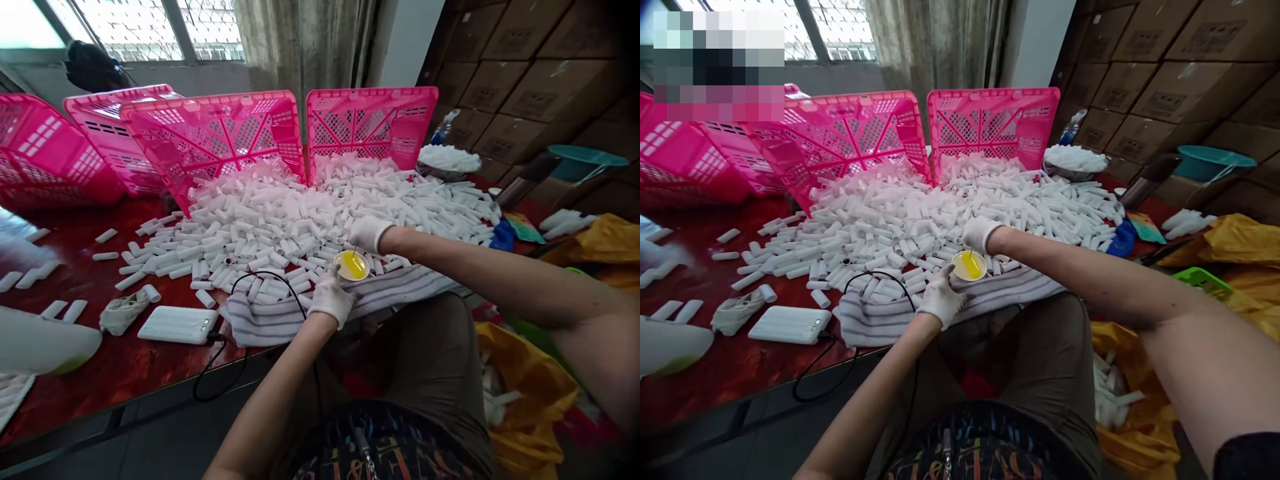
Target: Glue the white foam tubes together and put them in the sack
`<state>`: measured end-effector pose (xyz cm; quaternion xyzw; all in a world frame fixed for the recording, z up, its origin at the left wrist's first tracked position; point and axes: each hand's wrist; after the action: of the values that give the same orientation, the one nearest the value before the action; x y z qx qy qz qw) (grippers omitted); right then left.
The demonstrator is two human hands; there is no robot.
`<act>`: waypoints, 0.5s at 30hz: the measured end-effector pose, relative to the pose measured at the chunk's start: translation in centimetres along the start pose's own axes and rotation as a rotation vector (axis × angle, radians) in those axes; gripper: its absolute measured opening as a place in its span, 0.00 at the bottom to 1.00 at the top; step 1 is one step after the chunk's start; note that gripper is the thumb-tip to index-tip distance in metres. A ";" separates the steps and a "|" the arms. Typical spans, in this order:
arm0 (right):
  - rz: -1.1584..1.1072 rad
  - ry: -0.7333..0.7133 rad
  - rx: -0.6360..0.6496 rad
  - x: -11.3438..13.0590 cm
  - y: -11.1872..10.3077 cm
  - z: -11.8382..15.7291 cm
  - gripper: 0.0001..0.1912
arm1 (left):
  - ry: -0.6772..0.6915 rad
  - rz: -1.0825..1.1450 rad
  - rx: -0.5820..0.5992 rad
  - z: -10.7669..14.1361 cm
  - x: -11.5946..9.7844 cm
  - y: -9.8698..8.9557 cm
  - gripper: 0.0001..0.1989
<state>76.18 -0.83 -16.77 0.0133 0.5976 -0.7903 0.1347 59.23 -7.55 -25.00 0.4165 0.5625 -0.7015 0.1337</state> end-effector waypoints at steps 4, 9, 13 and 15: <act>0.038 -0.060 -0.036 0.0 -0.1 0.7 0.16 | 0.065 -0.202 -0.047 -3.0 -0.3 0.2 0.42; 0.053 -0.125 -0.224 -2.8 1.7 3.8 0.16 | 0.065 -0.291 -0.067 -4.3 -0.1 1.0 0.45; -0.123 -0.193 -0.434 -6.9 5.1 5.7 0.15 | -0.014 -0.361 0.016 -4.7 -0.6 1.1 0.50; -0.373 -0.137 -0.589 -8.3 7.3 6.0 0.17 | -0.029 -0.407 0.072 -5.2 -1.0 0.9 0.52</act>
<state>86.70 -6.70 -20.44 -0.1886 0.7816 -0.5940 0.0259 62.64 -3.42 -24.98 0.2886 0.6077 -0.7396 -0.0180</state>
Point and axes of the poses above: each hand's wrist, its own z-axis away from the middle knuckle, its own y-axis out of the palm, x = y × z, and after that the axes turned 7 degrees about -z, right-handed
